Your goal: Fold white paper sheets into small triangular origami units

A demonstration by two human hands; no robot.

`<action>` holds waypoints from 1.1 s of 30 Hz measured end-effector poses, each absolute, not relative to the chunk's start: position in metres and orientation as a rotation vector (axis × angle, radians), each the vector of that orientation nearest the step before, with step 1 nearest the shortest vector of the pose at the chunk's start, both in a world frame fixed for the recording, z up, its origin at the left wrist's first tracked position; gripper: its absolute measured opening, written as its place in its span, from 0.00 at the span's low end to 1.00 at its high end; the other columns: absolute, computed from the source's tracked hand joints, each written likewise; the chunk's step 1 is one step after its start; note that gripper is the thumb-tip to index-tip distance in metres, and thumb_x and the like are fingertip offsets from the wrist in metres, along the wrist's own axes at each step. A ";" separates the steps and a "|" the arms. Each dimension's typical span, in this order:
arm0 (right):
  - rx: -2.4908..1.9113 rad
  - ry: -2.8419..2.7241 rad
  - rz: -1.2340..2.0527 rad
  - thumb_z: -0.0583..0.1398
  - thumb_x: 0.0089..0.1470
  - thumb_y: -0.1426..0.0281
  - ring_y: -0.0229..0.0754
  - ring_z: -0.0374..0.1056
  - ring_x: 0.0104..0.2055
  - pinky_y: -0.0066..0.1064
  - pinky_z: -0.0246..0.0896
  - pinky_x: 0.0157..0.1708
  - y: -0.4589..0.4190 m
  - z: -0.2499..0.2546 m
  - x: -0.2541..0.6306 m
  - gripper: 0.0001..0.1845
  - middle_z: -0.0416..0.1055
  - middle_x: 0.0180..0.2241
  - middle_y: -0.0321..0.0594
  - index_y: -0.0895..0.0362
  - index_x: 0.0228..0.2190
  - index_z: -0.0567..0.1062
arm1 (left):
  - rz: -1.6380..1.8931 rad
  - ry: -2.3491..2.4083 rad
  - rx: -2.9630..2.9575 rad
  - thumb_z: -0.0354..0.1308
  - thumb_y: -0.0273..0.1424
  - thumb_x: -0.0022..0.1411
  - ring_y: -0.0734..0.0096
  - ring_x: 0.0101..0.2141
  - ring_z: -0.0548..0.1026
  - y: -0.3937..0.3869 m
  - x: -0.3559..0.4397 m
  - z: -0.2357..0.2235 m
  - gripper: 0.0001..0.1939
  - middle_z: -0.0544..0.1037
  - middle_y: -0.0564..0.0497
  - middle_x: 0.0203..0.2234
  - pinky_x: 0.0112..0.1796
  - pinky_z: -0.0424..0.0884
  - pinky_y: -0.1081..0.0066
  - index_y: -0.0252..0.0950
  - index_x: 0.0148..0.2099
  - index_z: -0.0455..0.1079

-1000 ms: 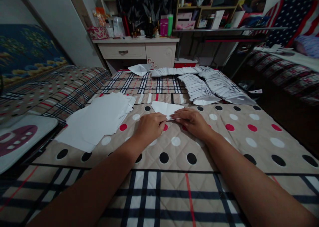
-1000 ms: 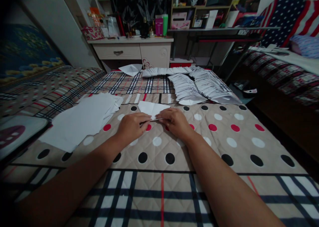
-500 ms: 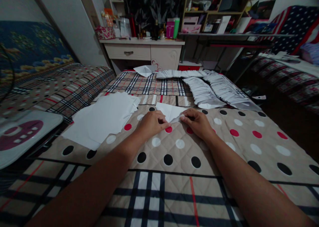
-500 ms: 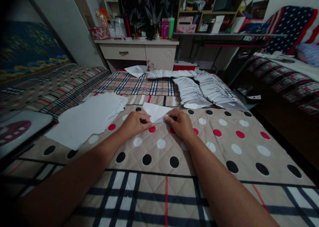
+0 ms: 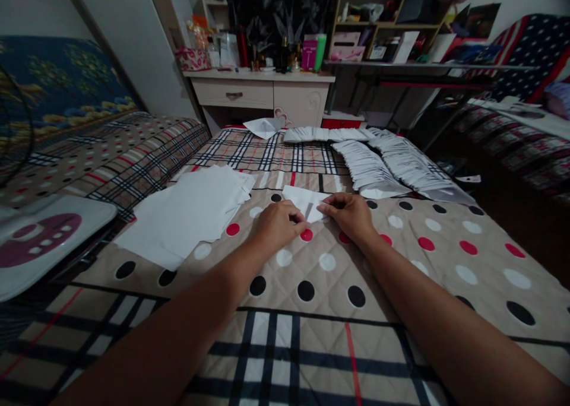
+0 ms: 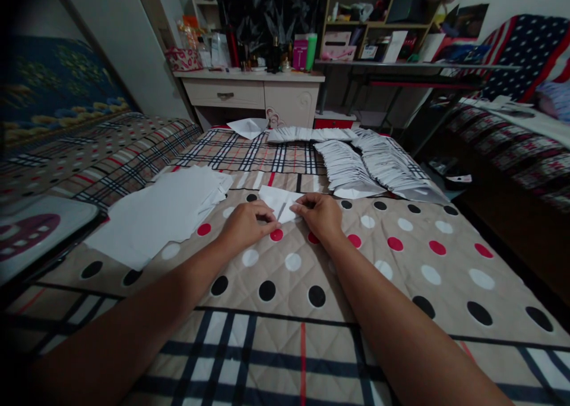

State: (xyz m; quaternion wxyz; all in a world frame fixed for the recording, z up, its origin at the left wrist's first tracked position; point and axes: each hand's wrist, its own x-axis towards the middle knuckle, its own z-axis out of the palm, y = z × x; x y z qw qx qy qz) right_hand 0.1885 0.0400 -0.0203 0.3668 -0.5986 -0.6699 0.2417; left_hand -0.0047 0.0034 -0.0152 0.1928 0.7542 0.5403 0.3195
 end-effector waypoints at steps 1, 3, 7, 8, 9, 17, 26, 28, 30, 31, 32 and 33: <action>-1.538 -1.732 0.617 0.66 0.45 0.60 0.41 0.70 0.27 0.29 0.59 0.27 0.041 -0.020 0.188 0.12 0.77 0.25 0.38 0.55 0.27 0.80 | 0.901 1.520 2.112 0.64 0.33 0.54 0.72 0.31 0.75 0.003 -0.004 -0.015 0.05 0.79 0.52 0.31 0.35 0.70 0.71 0.37 0.29 0.78; -1.537 -1.748 0.621 0.66 0.45 0.60 0.41 0.71 0.28 0.29 0.59 0.28 0.042 -0.019 0.186 0.11 0.78 0.26 0.37 0.55 0.28 0.81 | 0.899 1.533 2.106 0.63 0.33 0.55 0.71 0.32 0.75 0.003 -0.004 -0.014 0.05 0.79 0.51 0.32 0.35 0.70 0.71 0.38 0.31 0.78; -1.582 -1.774 0.601 0.66 0.45 0.60 0.42 0.71 0.29 0.29 0.57 0.27 0.044 -0.016 0.183 0.11 0.78 0.26 0.36 0.54 0.29 0.81 | 0.854 1.542 2.092 0.63 0.32 0.55 0.72 0.32 0.75 0.004 -0.003 -0.013 0.05 0.79 0.52 0.32 0.34 0.70 0.72 0.37 0.30 0.78; -1.602 -1.786 0.582 0.66 0.45 0.60 0.42 0.71 0.29 0.29 0.56 0.26 0.045 -0.015 0.182 0.11 0.78 0.26 0.36 0.54 0.28 0.81 | 0.846 1.540 2.092 0.63 0.32 0.54 0.72 0.32 0.75 0.004 -0.003 -0.013 0.05 0.79 0.52 0.32 0.34 0.70 0.72 0.38 0.29 0.78; -1.621 -1.799 0.560 0.67 0.45 0.59 0.41 0.71 0.28 0.29 0.55 0.26 0.045 -0.015 0.181 0.11 0.78 0.26 0.36 0.53 0.28 0.81 | 0.842 1.540 2.095 0.63 0.32 0.54 0.72 0.32 0.75 0.004 -0.003 -0.012 0.05 0.79 0.52 0.32 0.34 0.70 0.72 0.38 0.29 0.78; -1.738 -1.861 0.447 0.67 0.45 0.61 0.41 0.70 0.28 0.30 0.51 0.25 0.044 -0.010 0.175 0.09 0.78 0.27 0.36 0.53 0.28 0.80 | 0.836 1.597 2.103 0.63 0.30 0.52 0.71 0.31 0.75 0.000 0.001 -0.007 0.04 0.78 0.52 0.30 0.33 0.69 0.71 0.37 0.26 0.76; -1.745 -1.867 0.449 0.67 0.44 0.61 0.41 0.70 0.29 0.30 0.52 0.26 0.045 -0.011 0.176 0.09 0.78 0.28 0.35 0.52 0.29 0.80 | 0.938 1.506 2.093 0.64 0.30 0.54 0.72 0.33 0.75 0.002 -0.001 -0.017 0.11 0.79 0.53 0.33 0.38 0.71 0.70 0.42 0.42 0.78; -1.756 -1.869 0.436 0.67 0.44 0.61 0.41 0.70 0.28 0.30 0.52 0.26 0.045 -0.011 0.176 0.10 0.78 0.27 0.35 0.52 0.29 0.81 | 0.888 1.506 2.159 0.63 0.32 0.56 0.70 0.34 0.75 0.003 -0.002 -0.017 0.08 0.79 0.52 0.34 0.38 0.71 0.69 0.42 0.39 0.80; -1.774 -1.866 0.417 0.67 0.44 0.61 0.41 0.70 0.28 0.30 0.51 0.25 0.045 -0.010 0.175 0.10 0.78 0.27 0.36 0.52 0.29 0.81 | 0.854 1.526 2.190 0.63 0.33 0.56 0.69 0.35 0.75 0.004 -0.002 -0.016 0.07 0.78 0.52 0.33 0.37 0.70 0.69 0.43 0.38 0.81; -1.780 -1.866 0.413 0.67 0.44 0.61 0.41 0.70 0.28 0.30 0.51 0.25 0.045 -0.010 0.175 0.10 0.78 0.27 0.36 0.52 0.29 0.81 | 0.846 1.536 2.194 0.63 0.33 0.56 0.69 0.35 0.74 0.004 -0.002 -0.015 0.07 0.78 0.52 0.33 0.37 0.70 0.69 0.43 0.38 0.81; -1.784 -1.868 0.412 0.67 0.44 0.61 0.41 0.70 0.28 0.29 0.51 0.25 0.045 -0.009 0.175 0.10 0.78 0.27 0.36 0.52 0.29 0.81 | 0.841 1.543 2.195 0.63 0.33 0.56 0.69 0.35 0.74 0.004 -0.002 -0.015 0.07 0.78 0.52 0.33 0.37 0.70 0.69 0.43 0.38 0.81; -1.786 -1.870 0.414 0.67 0.44 0.61 0.41 0.70 0.28 0.29 0.51 0.25 0.044 -0.009 0.174 0.10 0.78 0.27 0.36 0.52 0.30 0.81 | 0.838 1.546 2.195 0.62 0.33 0.57 0.69 0.36 0.74 0.004 -0.002 -0.014 0.07 0.78 0.52 0.33 0.37 0.70 0.70 0.43 0.37 0.81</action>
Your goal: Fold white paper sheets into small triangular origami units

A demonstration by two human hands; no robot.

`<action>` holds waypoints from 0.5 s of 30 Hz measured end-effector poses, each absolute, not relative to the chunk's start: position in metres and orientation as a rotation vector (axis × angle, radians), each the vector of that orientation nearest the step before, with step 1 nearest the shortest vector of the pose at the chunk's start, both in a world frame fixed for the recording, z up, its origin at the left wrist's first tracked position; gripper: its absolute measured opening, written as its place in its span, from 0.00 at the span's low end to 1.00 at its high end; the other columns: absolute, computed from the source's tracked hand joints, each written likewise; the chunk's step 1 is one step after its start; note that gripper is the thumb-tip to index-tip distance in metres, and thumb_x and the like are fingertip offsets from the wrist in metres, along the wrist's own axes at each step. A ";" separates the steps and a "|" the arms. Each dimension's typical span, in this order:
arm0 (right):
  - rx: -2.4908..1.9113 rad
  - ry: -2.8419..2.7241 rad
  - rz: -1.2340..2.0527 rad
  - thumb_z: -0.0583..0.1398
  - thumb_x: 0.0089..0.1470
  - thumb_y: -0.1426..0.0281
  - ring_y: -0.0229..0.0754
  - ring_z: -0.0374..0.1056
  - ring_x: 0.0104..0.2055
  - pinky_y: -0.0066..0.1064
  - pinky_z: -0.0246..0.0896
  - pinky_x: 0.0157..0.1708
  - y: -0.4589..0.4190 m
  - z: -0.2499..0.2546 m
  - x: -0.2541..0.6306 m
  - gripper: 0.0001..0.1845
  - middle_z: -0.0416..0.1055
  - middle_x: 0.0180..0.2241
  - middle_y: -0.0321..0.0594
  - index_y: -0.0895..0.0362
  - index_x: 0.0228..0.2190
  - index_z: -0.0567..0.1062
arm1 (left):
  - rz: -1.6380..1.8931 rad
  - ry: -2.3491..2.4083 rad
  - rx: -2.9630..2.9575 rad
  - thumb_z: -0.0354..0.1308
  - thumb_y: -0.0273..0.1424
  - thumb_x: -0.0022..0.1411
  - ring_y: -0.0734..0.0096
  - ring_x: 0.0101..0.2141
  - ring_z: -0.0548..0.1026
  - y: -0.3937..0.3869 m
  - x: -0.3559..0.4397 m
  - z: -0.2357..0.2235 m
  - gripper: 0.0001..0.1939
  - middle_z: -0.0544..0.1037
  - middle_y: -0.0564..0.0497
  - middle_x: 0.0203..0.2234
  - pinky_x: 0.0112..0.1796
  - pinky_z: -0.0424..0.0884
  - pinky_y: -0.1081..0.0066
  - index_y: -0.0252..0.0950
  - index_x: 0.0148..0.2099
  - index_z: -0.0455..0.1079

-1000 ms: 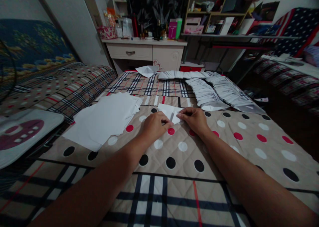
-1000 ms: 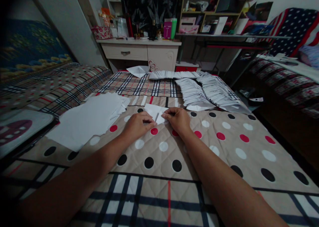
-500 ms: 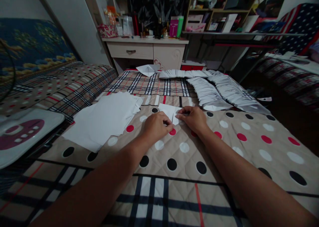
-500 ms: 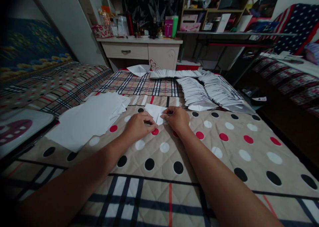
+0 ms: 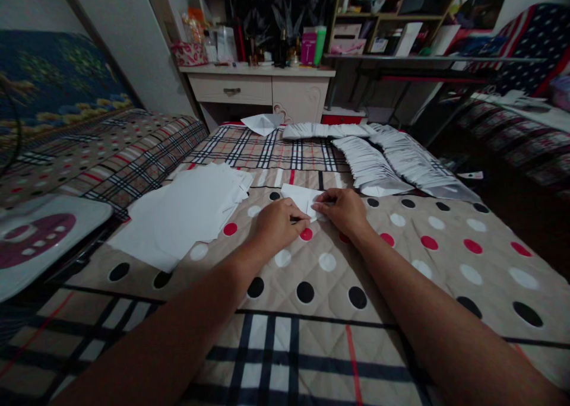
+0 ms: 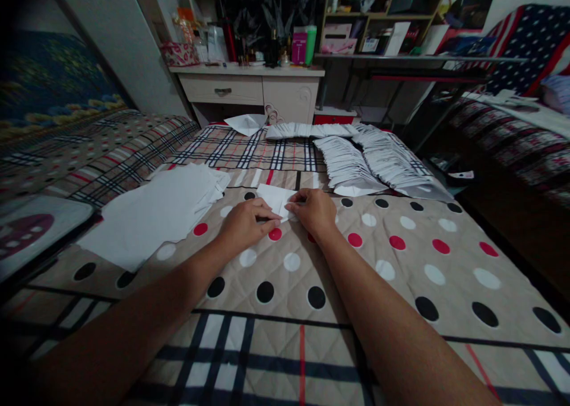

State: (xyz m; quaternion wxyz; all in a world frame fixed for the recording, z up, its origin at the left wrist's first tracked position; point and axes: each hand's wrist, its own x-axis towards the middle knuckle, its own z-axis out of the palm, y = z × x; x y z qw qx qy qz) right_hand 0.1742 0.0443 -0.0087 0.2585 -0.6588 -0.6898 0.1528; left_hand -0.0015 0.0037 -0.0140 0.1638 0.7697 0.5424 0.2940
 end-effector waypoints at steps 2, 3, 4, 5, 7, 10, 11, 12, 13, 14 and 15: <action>-1.793 -1.871 0.422 0.66 0.45 0.61 0.41 0.71 0.29 0.29 0.52 0.26 0.044 -0.008 0.174 0.10 0.78 0.27 0.36 0.52 0.30 0.81 | 0.836 1.556 2.187 0.61 0.33 0.58 0.70 0.36 0.74 0.004 -0.001 -0.013 0.07 0.78 0.52 0.33 0.37 0.69 0.70 0.42 0.37 0.81; -1.795 -1.870 0.423 0.66 0.45 0.62 0.41 0.71 0.29 0.29 0.52 0.26 0.044 -0.007 0.173 0.10 0.78 0.27 0.36 0.53 0.30 0.81 | 0.836 1.562 2.181 0.61 0.33 0.58 0.70 0.36 0.74 0.004 0.000 -0.013 0.07 0.78 0.53 0.33 0.37 0.69 0.70 0.42 0.37 0.81; -1.799 -1.867 0.421 0.66 0.45 0.62 0.41 0.71 0.30 0.29 0.52 0.26 0.043 -0.007 0.173 0.10 0.78 0.27 0.36 0.53 0.30 0.81 | 0.836 1.566 2.177 0.61 0.33 0.58 0.70 0.36 0.74 0.004 0.000 -0.013 0.07 0.79 0.53 0.33 0.37 0.69 0.71 0.42 0.37 0.81; -1.800 -1.866 0.421 0.66 0.45 0.62 0.41 0.71 0.30 0.29 0.53 0.26 0.043 -0.007 0.173 0.10 0.78 0.28 0.36 0.53 0.30 0.82 | 0.836 1.572 2.174 0.61 0.33 0.58 0.70 0.36 0.74 0.004 0.000 -0.013 0.07 0.79 0.53 0.33 0.36 0.69 0.70 0.42 0.37 0.81; -1.798 -1.869 0.419 0.66 0.45 0.62 0.41 0.71 0.30 0.29 0.53 0.27 0.043 -0.007 0.173 0.10 0.79 0.28 0.37 0.53 0.31 0.82 | 0.827 1.582 2.178 0.62 0.33 0.58 0.70 0.36 0.74 0.003 0.001 -0.012 0.07 0.79 0.53 0.33 0.36 0.69 0.70 0.42 0.37 0.81; -1.797 -1.873 0.412 0.66 0.45 0.62 0.41 0.71 0.30 0.29 0.53 0.27 0.043 -0.007 0.172 0.10 0.79 0.28 0.37 0.53 0.31 0.82 | 0.803 1.607 2.181 0.62 0.32 0.57 0.69 0.37 0.74 0.002 0.002 -0.010 0.06 0.79 0.54 0.33 0.37 0.68 0.69 0.42 0.36 0.81; -1.799 -1.871 0.410 0.66 0.45 0.62 0.41 0.71 0.30 0.29 0.53 0.27 0.043 -0.007 0.172 0.10 0.78 0.28 0.37 0.53 0.31 0.82 | 0.796 1.615 2.179 0.62 0.32 0.57 0.68 0.37 0.74 0.002 0.003 -0.010 0.06 0.79 0.54 0.34 0.37 0.68 0.69 0.42 0.36 0.80; -1.802 -1.867 0.410 0.66 0.45 0.62 0.41 0.71 0.30 0.29 0.53 0.27 0.043 -0.007 0.172 0.10 0.78 0.28 0.37 0.53 0.31 0.82 | 0.788 1.620 2.174 0.62 0.32 0.57 0.68 0.38 0.74 0.002 0.003 -0.009 0.06 0.80 0.54 0.34 0.37 0.69 0.69 0.43 0.36 0.80; -1.805 -1.862 0.410 0.65 0.45 0.62 0.41 0.71 0.30 0.29 0.52 0.27 0.043 -0.008 0.172 0.10 0.78 0.28 0.37 0.53 0.31 0.82 | 0.777 1.624 2.166 0.62 0.32 0.57 0.68 0.38 0.75 0.002 0.003 -0.008 0.06 0.80 0.54 0.34 0.38 0.69 0.70 0.43 0.36 0.80; -1.805 -1.858 0.409 0.65 0.45 0.62 0.41 0.71 0.29 0.29 0.52 0.27 0.043 -0.009 0.172 0.10 0.78 0.27 0.37 0.53 0.31 0.82 | 0.767 1.627 2.158 0.62 0.32 0.57 0.68 0.38 0.75 0.002 0.003 -0.008 0.06 0.80 0.54 0.35 0.38 0.69 0.70 0.43 0.36 0.80; -1.798 -1.855 0.405 0.65 0.46 0.62 0.41 0.71 0.29 0.29 0.52 0.26 0.043 -0.009 0.172 0.10 0.78 0.27 0.37 0.53 0.31 0.82 | 0.759 1.626 2.150 0.61 0.32 0.58 0.68 0.38 0.75 0.002 0.003 -0.007 0.07 0.80 0.54 0.35 0.38 0.69 0.70 0.43 0.37 0.80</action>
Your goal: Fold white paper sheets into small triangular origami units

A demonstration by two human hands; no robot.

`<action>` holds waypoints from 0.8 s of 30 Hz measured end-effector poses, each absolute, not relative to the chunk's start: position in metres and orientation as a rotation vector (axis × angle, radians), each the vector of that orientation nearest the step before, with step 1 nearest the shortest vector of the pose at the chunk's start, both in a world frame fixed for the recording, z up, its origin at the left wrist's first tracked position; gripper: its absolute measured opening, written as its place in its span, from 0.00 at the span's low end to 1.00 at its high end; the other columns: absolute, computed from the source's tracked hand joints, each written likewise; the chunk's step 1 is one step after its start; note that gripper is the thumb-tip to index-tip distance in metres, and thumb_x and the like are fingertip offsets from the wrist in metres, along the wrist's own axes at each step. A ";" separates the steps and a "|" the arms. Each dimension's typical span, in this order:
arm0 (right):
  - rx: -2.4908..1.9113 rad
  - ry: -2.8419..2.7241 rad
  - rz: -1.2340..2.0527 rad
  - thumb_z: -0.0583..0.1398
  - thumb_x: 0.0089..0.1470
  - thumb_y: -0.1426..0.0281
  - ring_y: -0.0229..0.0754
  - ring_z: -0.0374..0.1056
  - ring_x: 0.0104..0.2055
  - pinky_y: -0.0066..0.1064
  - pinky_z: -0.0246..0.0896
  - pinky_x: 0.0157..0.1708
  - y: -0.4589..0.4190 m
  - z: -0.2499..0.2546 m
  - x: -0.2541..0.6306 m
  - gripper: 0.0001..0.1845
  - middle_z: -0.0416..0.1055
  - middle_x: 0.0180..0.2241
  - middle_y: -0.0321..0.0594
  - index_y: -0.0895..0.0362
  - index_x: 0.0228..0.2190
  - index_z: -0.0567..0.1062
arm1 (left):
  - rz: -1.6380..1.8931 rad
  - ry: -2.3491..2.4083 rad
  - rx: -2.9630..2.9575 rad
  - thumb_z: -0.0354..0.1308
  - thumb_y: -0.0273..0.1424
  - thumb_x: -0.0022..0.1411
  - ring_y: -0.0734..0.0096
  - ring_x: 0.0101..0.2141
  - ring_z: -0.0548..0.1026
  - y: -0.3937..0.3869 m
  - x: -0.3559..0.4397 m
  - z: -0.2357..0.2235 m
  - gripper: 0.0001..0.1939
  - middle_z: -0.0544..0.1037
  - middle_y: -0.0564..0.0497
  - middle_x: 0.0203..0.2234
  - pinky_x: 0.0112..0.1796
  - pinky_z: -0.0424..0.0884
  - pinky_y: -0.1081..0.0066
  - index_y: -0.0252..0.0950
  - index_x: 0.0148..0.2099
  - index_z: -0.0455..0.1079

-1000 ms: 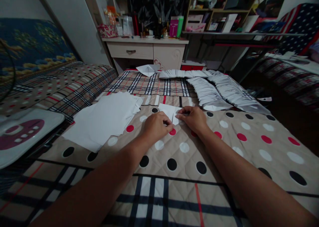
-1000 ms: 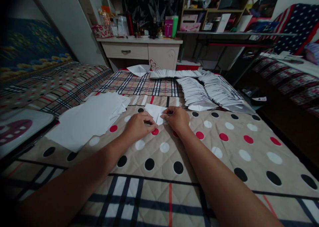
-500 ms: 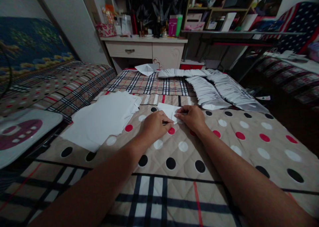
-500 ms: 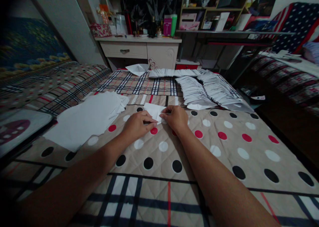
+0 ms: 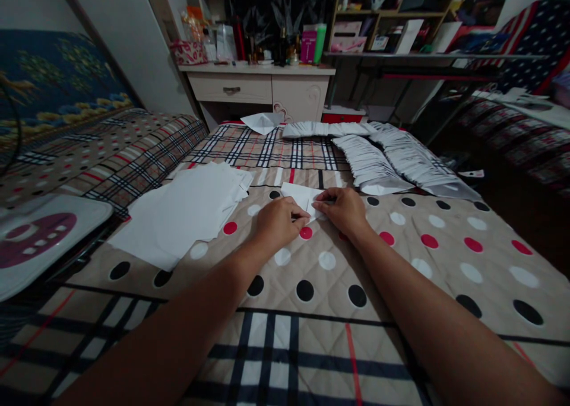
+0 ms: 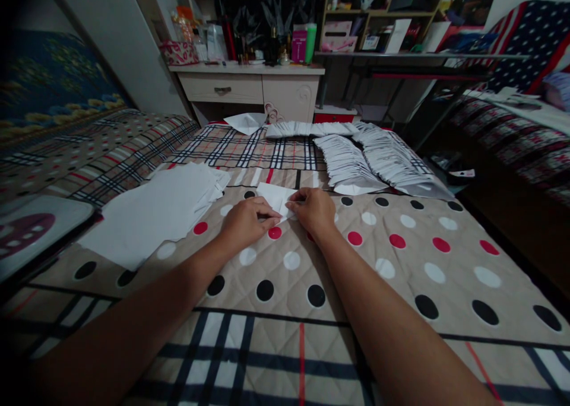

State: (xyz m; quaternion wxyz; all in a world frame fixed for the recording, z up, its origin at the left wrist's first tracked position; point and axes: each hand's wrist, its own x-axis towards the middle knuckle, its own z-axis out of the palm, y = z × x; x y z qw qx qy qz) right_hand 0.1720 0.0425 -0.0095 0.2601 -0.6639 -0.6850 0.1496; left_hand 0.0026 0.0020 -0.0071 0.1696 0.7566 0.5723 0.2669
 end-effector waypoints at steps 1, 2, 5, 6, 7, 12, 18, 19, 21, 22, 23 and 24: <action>-1.787 -1.852 0.397 0.65 0.46 0.62 0.41 0.70 0.29 0.29 0.52 0.27 0.042 -0.010 0.172 0.10 0.78 0.28 0.37 0.53 0.30 0.82 | 0.755 1.623 2.144 0.60 0.32 0.58 0.69 0.38 0.75 0.002 0.002 -0.007 0.08 0.80 0.53 0.36 0.39 0.69 0.70 0.43 0.37 0.80; -1.773 -1.849 0.387 0.64 0.46 0.63 0.41 0.70 0.29 0.29 0.52 0.27 0.042 -0.011 0.172 0.10 0.78 0.28 0.37 0.54 0.30 0.81 | 0.759 1.616 2.140 0.59 0.32 0.59 0.69 0.38 0.75 0.003 0.002 -0.007 0.08 0.80 0.53 0.36 0.39 0.69 0.70 0.43 0.38 0.80; -1.746 -1.834 0.373 0.64 0.46 0.63 0.40 0.70 0.29 0.29 0.51 0.27 0.041 -0.014 0.173 0.09 0.78 0.27 0.36 0.54 0.29 0.81 | 0.795 1.586 2.128 0.58 0.30 0.59 0.70 0.36 0.76 0.005 0.001 -0.009 0.09 0.80 0.54 0.37 0.39 0.70 0.71 0.43 0.39 0.80; -1.743 -1.830 0.376 0.64 0.47 0.63 0.40 0.69 0.29 0.29 0.51 0.27 0.041 -0.014 0.173 0.09 0.77 0.27 0.35 0.54 0.29 0.81 | 0.809 1.581 2.113 0.59 0.29 0.58 0.71 0.36 0.76 0.006 0.000 -0.009 0.09 0.80 0.54 0.37 0.39 0.70 0.71 0.42 0.39 0.79; -1.740 -1.829 0.384 0.63 0.47 0.63 0.39 0.69 0.28 0.29 0.50 0.27 0.041 -0.015 0.173 0.09 0.77 0.26 0.35 0.54 0.29 0.81 | 0.819 1.582 2.091 0.59 0.28 0.57 0.71 0.35 0.76 0.007 0.000 -0.010 0.09 0.80 0.54 0.36 0.39 0.70 0.72 0.42 0.39 0.78; -1.733 -1.830 0.399 0.63 0.47 0.62 0.39 0.68 0.28 0.29 0.50 0.26 0.041 -0.014 0.173 0.09 0.77 0.26 0.35 0.54 0.28 0.80 | 0.811 1.622 1.988 0.58 0.32 0.60 0.72 0.33 0.75 0.009 0.001 -0.013 0.08 0.79 0.54 0.31 0.38 0.71 0.73 0.41 0.41 0.76; -1.782 -1.814 0.366 0.63 0.47 0.61 0.40 0.69 0.29 0.29 0.50 0.26 0.040 -0.012 0.172 0.10 0.77 0.26 0.35 0.52 0.29 0.81 | 0.774 1.644 2.163 0.64 0.35 0.57 0.70 0.34 0.74 0.007 0.002 -0.011 0.16 0.78 0.55 0.31 0.37 0.69 0.72 0.45 0.49 0.76; -1.785 -1.815 0.363 0.63 0.47 0.61 0.40 0.69 0.29 0.29 0.50 0.26 0.040 -0.012 0.172 0.10 0.77 0.26 0.35 0.52 0.29 0.81 | 0.748 1.660 2.205 0.63 0.36 0.57 0.69 0.35 0.74 0.007 0.002 -0.011 0.16 0.78 0.54 0.32 0.37 0.68 0.71 0.46 0.49 0.76; -1.790 -1.814 0.358 0.63 0.47 0.61 0.40 0.69 0.29 0.29 0.49 0.26 0.040 -0.011 0.171 0.10 0.77 0.26 0.36 0.52 0.29 0.81 | 0.686 1.692 2.274 0.62 0.38 0.59 0.68 0.37 0.74 0.006 0.002 -0.010 0.16 0.79 0.53 0.34 0.37 0.67 0.70 0.46 0.50 0.76; -1.791 -1.812 0.356 0.63 0.47 0.61 0.40 0.69 0.29 0.29 0.49 0.26 0.040 -0.011 0.171 0.10 0.77 0.26 0.36 0.52 0.29 0.81 | 0.653 1.703 2.303 0.61 0.38 0.60 0.66 0.38 0.74 0.006 0.002 -0.010 0.16 0.79 0.53 0.35 0.37 0.67 0.70 0.47 0.50 0.76; -1.790 -1.813 0.355 0.63 0.47 0.61 0.40 0.69 0.29 0.29 0.49 0.26 0.040 -0.012 0.171 0.10 0.77 0.26 0.36 0.52 0.29 0.81 | 0.619 1.714 2.329 0.60 0.39 0.60 0.65 0.40 0.74 0.006 0.003 -0.009 0.16 0.78 0.53 0.36 0.37 0.67 0.69 0.47 0.51 0.75; -1.789 -1.812 0.352 0.63 0.47 0.61 0.40 0.69 0.29 0.29 0.49 0.26 0.040 -0.012 0.171 0.10 0.77 0.26 0.36 0.52 0.29 0.81 | 0.585 1.726 2.349 0.60 0.39 0.61 0.64 0.41 0.73 0.005 0.003 -0.008 0.16 0.78 0.52 0.37 0.37 0.67 0.69 0.48 0.52 0.75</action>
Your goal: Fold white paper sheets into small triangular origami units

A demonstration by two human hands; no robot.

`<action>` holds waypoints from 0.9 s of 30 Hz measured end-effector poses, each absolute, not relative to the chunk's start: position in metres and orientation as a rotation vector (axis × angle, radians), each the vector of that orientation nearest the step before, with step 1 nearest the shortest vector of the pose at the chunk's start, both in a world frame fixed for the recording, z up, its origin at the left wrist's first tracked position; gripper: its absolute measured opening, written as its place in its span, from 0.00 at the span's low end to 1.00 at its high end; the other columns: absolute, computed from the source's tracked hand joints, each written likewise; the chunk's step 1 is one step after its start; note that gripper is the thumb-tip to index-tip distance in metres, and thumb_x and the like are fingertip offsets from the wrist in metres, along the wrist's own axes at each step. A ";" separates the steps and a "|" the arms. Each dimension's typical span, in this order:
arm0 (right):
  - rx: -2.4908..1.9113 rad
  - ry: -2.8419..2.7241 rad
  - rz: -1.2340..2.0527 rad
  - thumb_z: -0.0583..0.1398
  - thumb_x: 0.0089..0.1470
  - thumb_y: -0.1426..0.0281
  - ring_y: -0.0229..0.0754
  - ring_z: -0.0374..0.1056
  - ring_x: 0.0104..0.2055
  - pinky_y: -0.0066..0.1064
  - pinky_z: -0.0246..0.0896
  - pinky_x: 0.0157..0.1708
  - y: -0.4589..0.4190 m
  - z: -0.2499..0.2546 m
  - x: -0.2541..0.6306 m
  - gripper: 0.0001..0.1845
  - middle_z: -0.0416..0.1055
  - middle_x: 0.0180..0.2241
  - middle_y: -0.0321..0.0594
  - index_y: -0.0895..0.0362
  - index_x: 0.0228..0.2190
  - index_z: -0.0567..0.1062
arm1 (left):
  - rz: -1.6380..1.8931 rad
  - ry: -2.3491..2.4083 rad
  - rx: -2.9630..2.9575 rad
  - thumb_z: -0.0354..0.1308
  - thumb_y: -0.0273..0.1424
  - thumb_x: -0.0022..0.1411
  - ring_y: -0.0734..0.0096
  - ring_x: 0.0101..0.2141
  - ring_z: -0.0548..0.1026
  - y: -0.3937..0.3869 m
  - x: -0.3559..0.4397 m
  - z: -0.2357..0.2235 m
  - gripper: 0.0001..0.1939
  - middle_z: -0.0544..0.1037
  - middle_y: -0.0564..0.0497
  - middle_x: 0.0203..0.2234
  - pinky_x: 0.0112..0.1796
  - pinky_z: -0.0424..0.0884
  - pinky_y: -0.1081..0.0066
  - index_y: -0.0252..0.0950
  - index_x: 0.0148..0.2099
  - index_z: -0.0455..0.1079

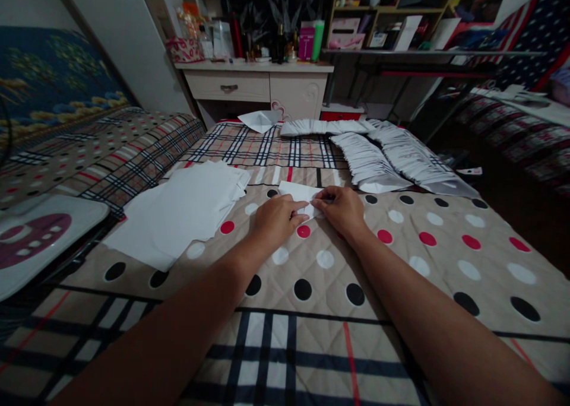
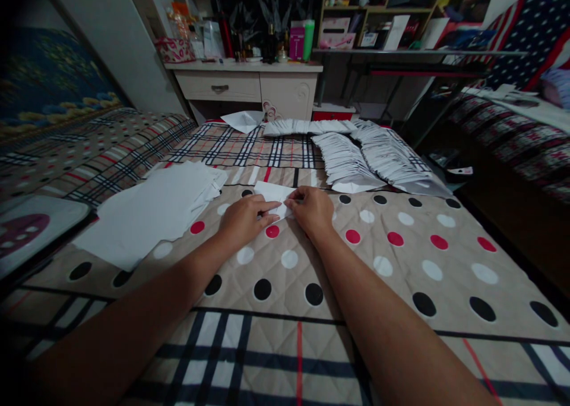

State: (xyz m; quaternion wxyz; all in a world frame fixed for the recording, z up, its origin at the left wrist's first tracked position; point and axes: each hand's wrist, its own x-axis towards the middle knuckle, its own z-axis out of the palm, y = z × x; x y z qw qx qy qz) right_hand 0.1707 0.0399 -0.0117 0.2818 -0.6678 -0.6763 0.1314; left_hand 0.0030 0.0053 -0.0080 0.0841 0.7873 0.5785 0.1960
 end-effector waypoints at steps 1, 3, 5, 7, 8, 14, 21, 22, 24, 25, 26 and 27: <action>-1.790 -1.809 0.350 0.64 0.46 0.61 0.40 0.69 0.29 0.29 0.49 0.26 0.040 -0.012 0.171 0.09 0.77 0.26 0.35 0.52 0.29 0.81 | 0.549 1.737 2.367 0.59 0.40 0.62 0.64 0.42 0.73 0.005 0.004 -0.007 0.17 0.78 0.52 0.38 0.37 0.66 0.69 0.48 0.52 0.74; -1.795 -1.811 0.345 0.64 0.46 0.61 0.41 0.69 0.29 0.29 0.49 0.26 0.040 -0.012 0.170 0.09 0.77 0.26 0.35 0.52 0.29 0.81 | 0.468 1.753 2.393 0.58 0.39 0.63 0.62 0.43 0.73 0.004 0.005 -0.004 0.17 0.78 0.51 0.39 0.37 0.66 0.68 0.49 0.53 0.74; -1.799 -1.822 0.325 0.64 0.46 0.62 0.41 0.69 0.30 0.30 0.49 0.26 0.039 -0.012 0.171 0.09 0.76 0.26 0.35 0.52 0.29 0.81 | 0.390 1.768 2.412 0.57 0.39 0.63 0.61 0.43 0.72 0.003 0.007 0.000 0.17 0.77 0.50 0.39 0.36 0.66 0.68 0.49 0.54 0.74; -1.785 -1.849 0.272 0.64 0.47 0.62 0.42 0.69 0.32 0.30 0.51 0.27 0.039 -0.012 0.172 0.09 0.77 0.28 0.36 0.52 0.29 0.80 | 0.342 1.778 2.423 0.57 0.38 0.63 0.60 0.44 0.72 0.002 0.008 0.002 0.17 0.77 0.50 0.39 0.35 0.65 0.68 0.50 0.54 0.74; -1.777 -1.869 0.228 0.63 0.48 0.62 0.43 0.69 0.33 0.31 0.52 0.28 0.039 -0.012 0.173 0.09 0.76 0.30 0.37 0.53 0.30 0.80 | 0.333 1.780 2.425 0.57 0.38 0.63 0.60 0.44 0.72 0.002 0.009 0.003 0.17 0.77 0.49 0.39 0.35 0.65 0.68 0.50 0.54 0.74; -1.650 -1.974 -0.114 0.57 0.53 0.73 0.53 0.64 0.49 0.41 0.58 0.46 0.031 -0.010 0.171 0.13 0.73 0.45 0.48 0.57 0.39 0.79 | 0.349 1.761 2.425 0.57 0.38 0.63 0.61 0.45 0.71 0.002 0.009 0.001 0.14 0.77 0.50 0.39 0.37 0.66 0.69 0.50 0.50 0.75; -1.182 -2.209 0.436 0.50 0.61 0.52 0.51 0.48 0.68 0.46 0.50 0.62 -0.024 -0.011 0.137 0.43 0.50 0.66 0.57 0.66 0.66 0.45 | 0.320 1.865 2.299 0.49 0.27 0.65 0.61 0.45 0.73 0.005 0.010 0.003 0.14 0.77 0.44 0.43 0.41 0.68 0.68 0.37 0.46 0.74; -1.189 -2.240 0.467 0.49 0.60 0.48 0.52 0.43 0.69 0.47 0.48 0.63 -0.030 -0.011 0.134 0.48 0.44 0.68 0.59 0.67 0.67 0.41 | 0.324 1.860 2.302 0.48 0.28 0.65 0.61 0.45 0.73 0.006 0.010 0.002 0.14 0.77 0.44 0.42 0.42 0.68 0.68 0.36 0.47 0.74; -1.254 -2.278 0.473 0.47 0.57 0.42 0.53 0.36 0.71 0.49 0.44 0.65 -0.037 -0.012 0.133 0.53 0.38 0.68 0.61 0.69 0.67 0.39 | 0.318 1.821 2.363 0.48 0.29 0.65 0.61 0.46 0.73 0.006 0.009 0.001 0.14 0.77 0.45 0.41 0.41 0.68 0.68 0.37 0.44 0.75; -1.297 -2.304 0.454 0.46 0.56 0.41 0.54 0.34 0.71 0.49 0.42 0.65 -0.038 -0.013 0.135 0.55 0.36 0.68 0.62 0.70 0.66 0.40 | 0.305 1.803 2.397 0.48 0.30 0.65 0.61 0.45 0.73 0.005 0.009 0.001 0.14 0.77 0.46 0.40 0.40 0.67 0.68 0.38 0.42 0.76; -1.341 -2.333 0.425 0.45 0.56 0.40 0.55 0.34 0.71 0.49 0.41 0.66 -0.039 -0.013 0.138 0.56 0.36 0.68 0.64 0.72 0.66 0.41 | 0.290 1.787 2.426 0.49 0.31 0.65 0.61 0.45 0.72 0.005 0.008 0.000 0.14 0.77 0.46 0.39 0.38 0.67 0.68 0.39 0.41 0.76; -1.384 -2.368 0.389 0.44 0.55 0.39 0.55 0.34 0.71 0.49 0.40 0.66 -0.038 -0.014 0.141 0.57 0.36 0.68 0.65 0.74 0.66 0.43 | 0.282 1.770 2.454 0.49 0.31 0.66 0.61 0.44 0.72 0.004 0.008 0.000 0.14 0.76 0.47 0.38 0.37 0.67 0.69 0.40 0.40 0.77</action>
